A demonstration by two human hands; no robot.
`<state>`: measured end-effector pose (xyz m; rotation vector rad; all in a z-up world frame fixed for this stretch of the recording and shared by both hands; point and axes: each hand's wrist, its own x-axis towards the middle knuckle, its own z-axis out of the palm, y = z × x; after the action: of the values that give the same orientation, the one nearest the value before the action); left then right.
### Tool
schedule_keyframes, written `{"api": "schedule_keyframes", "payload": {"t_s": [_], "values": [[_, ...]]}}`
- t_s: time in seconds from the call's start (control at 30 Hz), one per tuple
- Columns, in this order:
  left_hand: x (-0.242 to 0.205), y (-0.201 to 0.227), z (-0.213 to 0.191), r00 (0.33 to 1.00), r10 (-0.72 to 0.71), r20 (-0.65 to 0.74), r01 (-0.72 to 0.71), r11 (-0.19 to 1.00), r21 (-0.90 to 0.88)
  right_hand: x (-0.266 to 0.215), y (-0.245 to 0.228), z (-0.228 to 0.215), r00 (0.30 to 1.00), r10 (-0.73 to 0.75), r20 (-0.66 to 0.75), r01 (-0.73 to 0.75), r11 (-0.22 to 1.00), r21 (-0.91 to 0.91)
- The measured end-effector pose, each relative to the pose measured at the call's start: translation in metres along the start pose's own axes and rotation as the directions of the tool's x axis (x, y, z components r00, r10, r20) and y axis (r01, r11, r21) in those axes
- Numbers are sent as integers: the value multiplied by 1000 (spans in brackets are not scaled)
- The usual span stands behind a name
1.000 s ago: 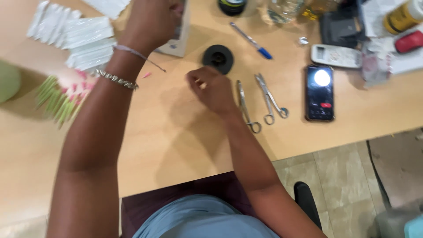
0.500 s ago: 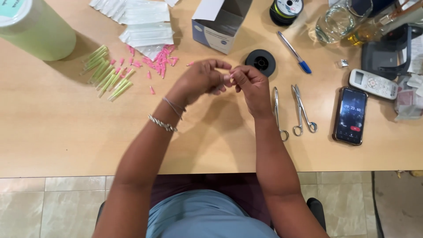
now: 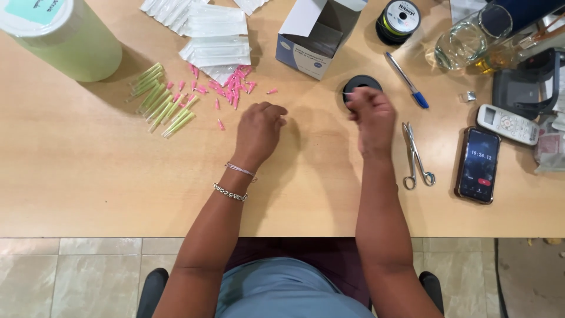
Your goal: The person sits at a table and assembles small fishing lures by inserting pink and green plastic pieces into clear tubes. They use a spool of fishing line and a pair of hemostats to thread the line through the components and secure the assembly.
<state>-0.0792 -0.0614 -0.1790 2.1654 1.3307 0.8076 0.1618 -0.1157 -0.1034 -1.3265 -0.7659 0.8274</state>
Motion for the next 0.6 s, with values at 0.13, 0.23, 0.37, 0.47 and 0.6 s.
{"api": "schedule_keyframes", "payload": {"t_s": [0.13, 0.23, 0.37, 0.47, 0.6], "values": [[2, -23, 4, 986, 110, -127, -72, 961, 269, -1, 30, 3, 957, -89, 275, 170, 944, -284], [1, -12, -7, 990, 80, -112, -52, 971, 233, -21, 2, 15, 918, -72, 390, 334, 668, -664], [0, -10, -6, 992, 78, -96, -57, 979, 197, -25, -8, 10, 897, -64, 438, 397, 556, -730], [-3, -5, -8, 992, 79, -95, -60, 980, 187, -17, -6, -2, 813, -374, 446, 567, 333, -753], [-5, 6, -13, 986, 107, -130, -84, 982, 169, -8, -8, -16, 929, -322, 185, 284, 295, -912]]}}
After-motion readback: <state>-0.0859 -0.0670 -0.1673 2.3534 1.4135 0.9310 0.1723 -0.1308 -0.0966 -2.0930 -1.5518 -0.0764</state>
